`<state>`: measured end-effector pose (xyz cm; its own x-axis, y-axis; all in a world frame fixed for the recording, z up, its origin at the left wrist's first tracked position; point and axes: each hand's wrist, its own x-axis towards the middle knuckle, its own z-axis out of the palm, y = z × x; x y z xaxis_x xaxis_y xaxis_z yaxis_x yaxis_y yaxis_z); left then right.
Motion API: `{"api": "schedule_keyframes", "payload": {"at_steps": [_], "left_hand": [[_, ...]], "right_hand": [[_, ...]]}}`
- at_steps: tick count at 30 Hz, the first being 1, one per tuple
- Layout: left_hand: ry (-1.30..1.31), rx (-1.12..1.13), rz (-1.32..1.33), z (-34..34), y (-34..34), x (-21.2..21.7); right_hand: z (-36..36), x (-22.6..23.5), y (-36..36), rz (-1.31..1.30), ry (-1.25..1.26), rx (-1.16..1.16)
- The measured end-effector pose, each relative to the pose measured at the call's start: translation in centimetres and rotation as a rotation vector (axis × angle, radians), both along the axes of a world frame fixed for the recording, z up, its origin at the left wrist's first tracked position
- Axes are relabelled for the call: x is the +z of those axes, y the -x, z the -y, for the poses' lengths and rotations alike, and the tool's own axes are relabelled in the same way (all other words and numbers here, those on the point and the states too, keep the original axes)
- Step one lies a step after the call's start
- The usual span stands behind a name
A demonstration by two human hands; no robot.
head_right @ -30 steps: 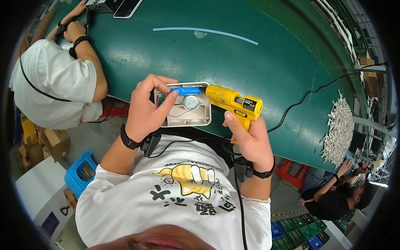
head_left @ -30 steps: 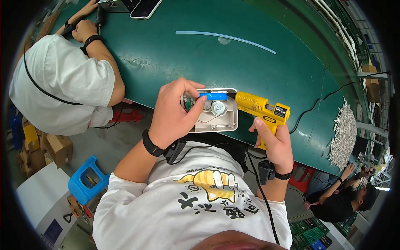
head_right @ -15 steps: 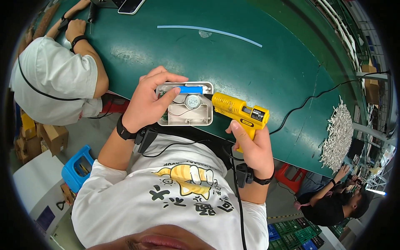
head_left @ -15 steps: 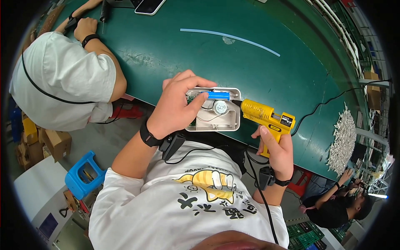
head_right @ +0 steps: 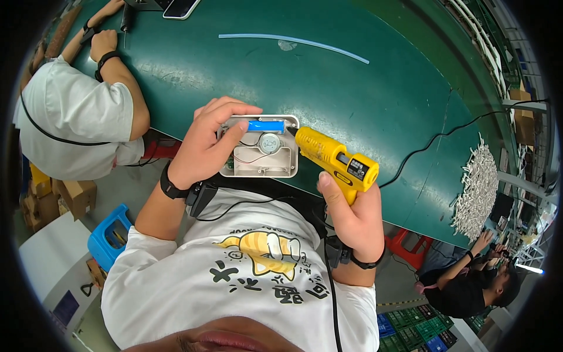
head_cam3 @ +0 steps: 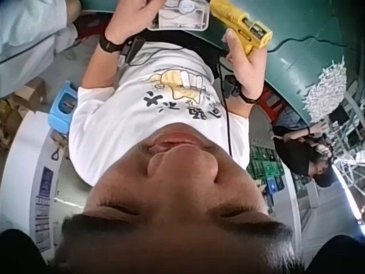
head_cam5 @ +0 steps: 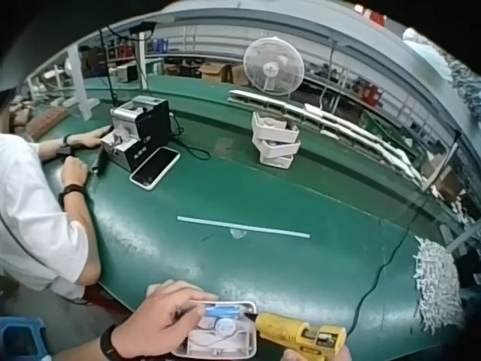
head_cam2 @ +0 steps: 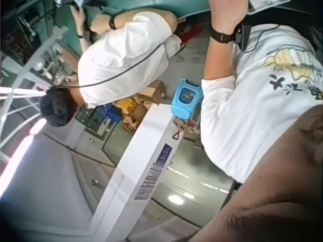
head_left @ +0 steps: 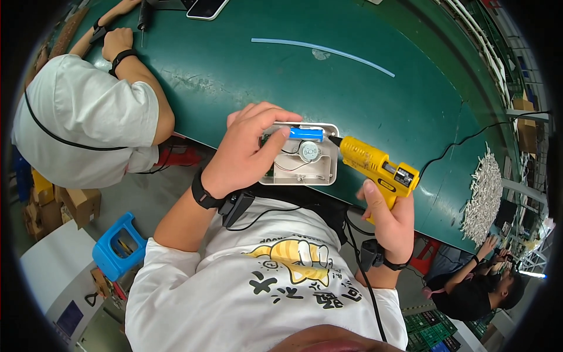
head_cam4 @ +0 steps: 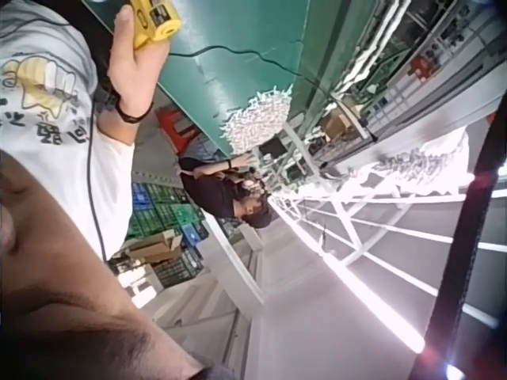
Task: Applying adhesive with a glue gun to electronic components and placing them into a tray.
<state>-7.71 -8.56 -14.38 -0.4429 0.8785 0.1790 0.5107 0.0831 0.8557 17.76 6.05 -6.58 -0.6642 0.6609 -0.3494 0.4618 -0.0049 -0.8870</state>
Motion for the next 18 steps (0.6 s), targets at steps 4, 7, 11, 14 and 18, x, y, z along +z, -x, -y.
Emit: {"api": "schedule_keyframes", "payload": {"at_steps": [4,7,11,14,18], "left_hand": [[0.006,-0.02,-0.056,0.1,-0.2,0.5],[0.046,-0.063,-0.023,0.2,0.3,0.4],[0.056,-0.087,-0.024,0.1,0.4,0.3],[0.054,-0.089,-0.033,0.1,0.5,0.3],[0.061,-0.089,-0.037,0.6,0.4,0.2]], "right_hand": [[-0.3,-0.6,1.8,-0.072,0.03,0.117],[0.0,-0.3,3.5,-0.036,0.055,0.189],[-0.1,-0.6,4.3,0.029,0.081,0.26],[0.0,-0.6,4.4,0.047,0.072,0.27],[0.3,-0.6,4.5,0.005,0.031,0.233]]}}
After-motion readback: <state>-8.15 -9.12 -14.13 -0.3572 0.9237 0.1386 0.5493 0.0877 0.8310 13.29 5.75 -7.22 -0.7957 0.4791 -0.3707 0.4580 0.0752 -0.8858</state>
